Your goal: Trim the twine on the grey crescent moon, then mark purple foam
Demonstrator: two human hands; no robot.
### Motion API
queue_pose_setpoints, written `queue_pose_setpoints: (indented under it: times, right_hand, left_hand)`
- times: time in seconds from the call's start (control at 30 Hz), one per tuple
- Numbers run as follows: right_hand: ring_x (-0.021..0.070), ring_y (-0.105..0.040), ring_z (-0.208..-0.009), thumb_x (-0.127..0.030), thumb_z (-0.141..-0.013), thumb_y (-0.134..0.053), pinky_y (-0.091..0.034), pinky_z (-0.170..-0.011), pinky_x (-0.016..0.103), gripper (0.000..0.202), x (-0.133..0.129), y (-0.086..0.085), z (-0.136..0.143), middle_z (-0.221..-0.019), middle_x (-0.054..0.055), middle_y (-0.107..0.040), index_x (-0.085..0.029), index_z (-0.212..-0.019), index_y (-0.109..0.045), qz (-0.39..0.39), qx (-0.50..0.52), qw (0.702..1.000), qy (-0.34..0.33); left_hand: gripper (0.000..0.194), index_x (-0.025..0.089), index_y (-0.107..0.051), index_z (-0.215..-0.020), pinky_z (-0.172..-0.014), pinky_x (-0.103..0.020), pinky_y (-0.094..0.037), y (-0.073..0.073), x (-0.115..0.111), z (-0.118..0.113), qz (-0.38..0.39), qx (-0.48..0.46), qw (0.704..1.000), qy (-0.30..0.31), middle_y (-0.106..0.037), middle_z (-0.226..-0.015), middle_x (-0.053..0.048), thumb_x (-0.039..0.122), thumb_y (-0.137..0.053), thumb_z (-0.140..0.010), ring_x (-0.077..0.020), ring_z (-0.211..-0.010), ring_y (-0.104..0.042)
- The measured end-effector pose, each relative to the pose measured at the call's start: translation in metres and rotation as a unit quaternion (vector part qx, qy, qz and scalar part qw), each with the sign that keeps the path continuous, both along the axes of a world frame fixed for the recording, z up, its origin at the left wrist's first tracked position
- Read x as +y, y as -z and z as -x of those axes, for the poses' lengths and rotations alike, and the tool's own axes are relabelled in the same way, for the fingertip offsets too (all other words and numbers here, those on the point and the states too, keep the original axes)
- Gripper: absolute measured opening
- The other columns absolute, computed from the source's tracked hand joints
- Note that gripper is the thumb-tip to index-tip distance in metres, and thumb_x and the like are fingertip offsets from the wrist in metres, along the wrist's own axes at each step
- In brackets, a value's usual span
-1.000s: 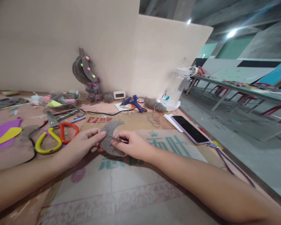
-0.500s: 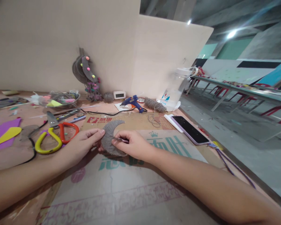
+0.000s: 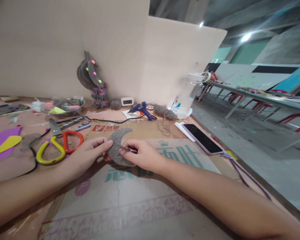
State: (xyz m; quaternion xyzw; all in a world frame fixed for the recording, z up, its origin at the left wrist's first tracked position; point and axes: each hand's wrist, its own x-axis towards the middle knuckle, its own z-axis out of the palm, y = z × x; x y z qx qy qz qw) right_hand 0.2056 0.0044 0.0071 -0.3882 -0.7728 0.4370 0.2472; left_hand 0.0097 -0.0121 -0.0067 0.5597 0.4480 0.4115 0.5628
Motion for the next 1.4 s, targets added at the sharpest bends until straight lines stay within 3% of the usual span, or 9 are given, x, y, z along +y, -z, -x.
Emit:
queue_pose_setpoints:
  times: [0.23, 0.4, 0.6, 0.73, 0.87, 0.93, 1.13, 1.3, 1.4]
  right_hand:
    - [0.0083, -0.035, -0.055, -0.039, -0.084, -0.051, -0.03, -0.05, 0.021, 0.026, 0.0, -0.001, 0.001, -0.062, -0.004, -0.04, -0.017, -0.069, -0.05, -0.014, 0.008, 1.0, 0.001]
    - [0.0088, -0.037, -0.056, -0.041, -0.084, -0.051, -0.031, -0.051, 0.021, 0.028, 0.0, 0.0, 0.0, -0.062, -0.004, -0.04, -0.018, -0.068, -0.049, -0.025, 0.011, 0.999, 0.018]
    - [0.0087, -0.036, -0.054, -0.038, -0.084, -0.051, -0.03, -0.05, 0.021, 0.026, 0.0, -0.001, 0.001, -0.06, -0.004, -0.041, -0.017, -0.069, -0.052, -0.051, 0.008, 0.998, 0.029]
    - [0.009, -0.037, -0.056, -0.037, -0.083, -0.051, -0.031, -0.051, 0.022, 0.025, -0.001, -0.003, 0.002, -0.062, -0.003, -0.043, -0.017, -0.068, -0.052, -0.063, -0.001, 0.998, 0.023]
    - [0.0093, -0.037, -0.056, -0.038, -0.082, -0.052, -0.03, -0.051, 0.021, 0.024, -0.001, -0.001, 0.002, -0.061, -0.003, -0.042, -0.018, -0.069, -0.051, -0.061, -0.007, 0.998, 0.027]
    - [0.0092, -0.036, -0.055, -0.039, -0.083, -0.051, -0.03, -0.051, 0.022, 0.025, -0.001, 0.0, 0.002, -0.061, -0.003, -0.041, -0.018, -0.068, -0.05, -0.056, -0.002, 0.998, 0.036]
    - [0.0088, -0.035, -0.054, -0.037, -0.082, -0.051, -0.03, -0.052, 0.022, 0.024, 0.0, -0.002, 0.002, -0.06, -0.004, -0.04, -0.018, -0.067, -0.048, -0.057, 0.008, 0.997, 0.054]
    - [0.0087, -0.033, -0.053, -0.034, -0.083, -0.051, -0.028, -0.05, 0.022, 0.022, -0.002, -0.004, 0.003, -0.059, -0.005, -0.039, -0.018, -0.067, -0.048, -0.073, 0.005, 0.996, 0.047]
    - [0.0087, -0.033, -0.053, -0.033, -0.082, -0.051, -0.027, -0.05, 0.022, 0.022, -0.002, -0.003, 0.003, -0.059, -0.005, -0.039, -0.018, -0.067, -0.048, -0.073, 0.009, 0.996, 0.046]
  left_hand:
    - [0.035, 0.018, -0.059, -0.066, -0.058, -0.025, -0.044, 0.005, 0.003, 0.0, -0.007, -0.001, 1.0, 0.015, -0.06, -0.059, -0.001, 0.046, -0.051, -0.086, -0.0137, -0.057, -0.055]
    - [0.048, 0.016, -0.061, -0.069, -0.061, -0.029, -0.047, 0.004, 0.003, 0.0, -0.02, 0.002, 1.0, 0.019, -0.062, -0.061, -0.004, 0.051, -0.035, -0.09, -0.0167, -0.058, -0.058]
    - [0.024, 0.018, -0.067, -0.081, -0.056, -0.023, -0.04, -0.003, -0.002, 0.0, -0.043, 0.063, 0.996, 0.042, -0.061, -0.065, 0.001, 0.041, -0.069, -0.073, -0.0141, -0.061, -0.054]
    - [0.026, 0.02, -0.067, -0.095, -0.061, -0.025, -0.041, -0.005, -0.003, -0.001, -0.061, 0.094, 0.992, 0.058, -0.067, -0.083, -0.002, 0.038, -0.066, -0.076, -0.017, -0.071, -0.058]
    - [0.017, 0.018, -0.064, -0.075, -0.056, -0.023, -0.038, -0.007, -0.005, -0.004, -0.055, 0.069, 0.995, 0.047, -0.06, -0.065, 0.002, 0.035, -0.062, -0.079, -0.0137, -0.06, -0.052]
    - [0.02, 0.018, -0.061, -0.07, -0.056, -0.023, -0.038, -0.007, -0.005, -0.005, -0.046, 0.051, 0.997, 0.037, -0.056, -0.06, 0.003, 0.035, -0.059, -0.081, -0.013, -0.058, -0.051]
    - [0.041, 0.018, -0.057, -0.066, -0.063, -0.029, -0.046, 0.0, -0.001, -0.002, -0.035, 0.021, 0.999, 0.025, -0.062, -0.064, -0.003, 0.043, -0.035, -0.09, -0.0166, -0.062, -0.058]
    - [0.027, 0.017, -0.058, -0.064, -0.057, -0.024, -0.04, -0.006, -0.002, -0.002, -0.041, 0.05, 0.998, 0.011, -0.058, -0.057, 0.002, 0.04, -0.063, -0.078, -0.0128, -0.056, -0.053]
    - [0.026, 0.017, -0.059, -0.063, -0.057, -0.024, -0.04, -0.007, -0.003, -0.003, -0.035, 0.046, 0.998, 0.016, -0.06, -0.059, 0.001, 0.037, -0.063, -0.079, -0.0125, -0.057, -0.053]
